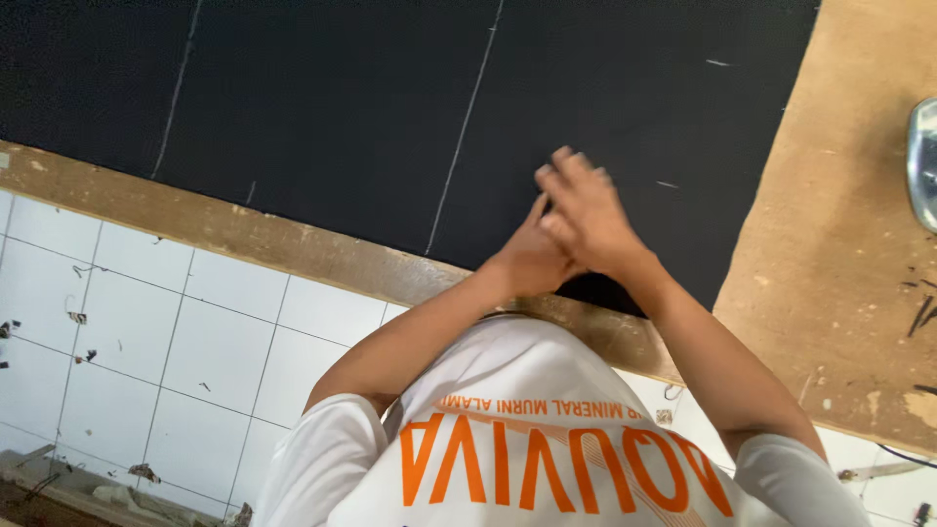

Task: The person uses scissors to trim the edges of a small black fabric piece on a wooden workbench. They repeatedly cut along the sides, remove excess strips, and stack the finished pieces. The person also handles a larger black fabric sheet, smoothing it on the table.

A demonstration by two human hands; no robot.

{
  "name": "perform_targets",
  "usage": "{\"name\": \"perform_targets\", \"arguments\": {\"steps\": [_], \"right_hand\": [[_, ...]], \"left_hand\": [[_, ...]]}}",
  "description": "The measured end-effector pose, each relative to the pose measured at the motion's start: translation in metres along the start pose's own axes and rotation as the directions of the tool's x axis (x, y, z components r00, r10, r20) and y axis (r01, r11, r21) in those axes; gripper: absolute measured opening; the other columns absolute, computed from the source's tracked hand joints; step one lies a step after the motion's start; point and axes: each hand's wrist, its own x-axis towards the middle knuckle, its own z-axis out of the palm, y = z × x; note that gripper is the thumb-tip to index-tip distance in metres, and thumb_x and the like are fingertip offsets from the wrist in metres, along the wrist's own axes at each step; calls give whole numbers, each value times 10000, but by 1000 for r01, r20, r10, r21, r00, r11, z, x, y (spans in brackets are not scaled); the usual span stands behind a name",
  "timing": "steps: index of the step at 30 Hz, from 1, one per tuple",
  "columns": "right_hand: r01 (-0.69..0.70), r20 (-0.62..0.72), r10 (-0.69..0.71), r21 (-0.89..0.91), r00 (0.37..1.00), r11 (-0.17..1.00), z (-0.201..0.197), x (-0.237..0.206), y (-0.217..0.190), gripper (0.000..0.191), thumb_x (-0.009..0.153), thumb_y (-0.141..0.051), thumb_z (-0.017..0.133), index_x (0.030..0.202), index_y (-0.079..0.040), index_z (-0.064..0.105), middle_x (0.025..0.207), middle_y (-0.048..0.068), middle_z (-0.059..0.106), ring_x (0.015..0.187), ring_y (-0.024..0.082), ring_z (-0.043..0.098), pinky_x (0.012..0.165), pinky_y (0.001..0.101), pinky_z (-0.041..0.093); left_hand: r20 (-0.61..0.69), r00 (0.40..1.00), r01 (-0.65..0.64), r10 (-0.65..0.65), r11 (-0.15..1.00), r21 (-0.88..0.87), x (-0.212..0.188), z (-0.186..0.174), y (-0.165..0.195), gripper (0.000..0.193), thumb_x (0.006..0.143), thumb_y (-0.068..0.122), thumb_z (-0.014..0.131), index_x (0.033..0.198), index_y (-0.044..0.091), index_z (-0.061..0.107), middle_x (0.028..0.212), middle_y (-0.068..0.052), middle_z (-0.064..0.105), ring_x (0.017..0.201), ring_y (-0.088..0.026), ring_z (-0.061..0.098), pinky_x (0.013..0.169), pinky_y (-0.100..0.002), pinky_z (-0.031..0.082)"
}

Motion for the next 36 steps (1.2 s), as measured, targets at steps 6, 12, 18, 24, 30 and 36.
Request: {"name": "perform_targets", "arguments": {"steps": [6,12,18,24,30,36], "right_hand": [[177,-1,-182,-236,983,955,-26,2,99,602,1005,-414,591,1513,-100,510,1629,177,400,1522,389,315,1215,605,217],[-129,-193,66,-334,979,934,-117,48,196,642,1014,-456,602,1510,-56,528,1632,224,395,1492,470,314,1141,674,239],[332,18,-338,-250,941,909,-76,56,132,709,871,-567,657,1417,-124,568,1554,207,423,1429,466,344,1093,690,260],[140,-59,-168,-332,984,933,-109,114,230,576,966,-467,619,1425,-120,584,1552,120,493,1366,365,451,1065,610,353],[112,-221,-233,-453,947,885,-153,147,270,601,978,-521,623,1399,-93,589,1523,184,478,1420,414,407,1108,622,323],[465,-17,-524,-435,852,771,-111,150,217,616,864,-568,654,1306,-138,644,1437,119,535,1341,353,479,1044,601,391]], "left_hand": [[200,980,-2,-14,997,80,7,1,15,531,1004,541,466,1492,332,487,1624,-76,329,1537,-337,179,1186,-710,145],[127,992,-3,-6,997,72,14,-8,17,528,982,529,497,1477,348,519,1639,-78,325,1518,-351,239,1181,-700,164],[148,989,25,-29,999,30,17,-13,18,503,979,523,522,1452,357,560,1629,-74,348,1514,-362,271,1184,-712,165],[200,978,47,-53,998,36,28,-14,17,492,978,537,513,1438,372,565,1632,-62,353,1512,-354,284,1182,-705,175],[178,983,30,-36,999,38,28,-16,15,479,988,549,511,1434,386,578,1636,-59,361,1509,-354,304,1181,-697,201],[205,978,45,-46,999,7,32,-12,11,477,971,559,523,1415,397,587,1624,-53,378,1505,-350,316,1172,-698,206]]}}
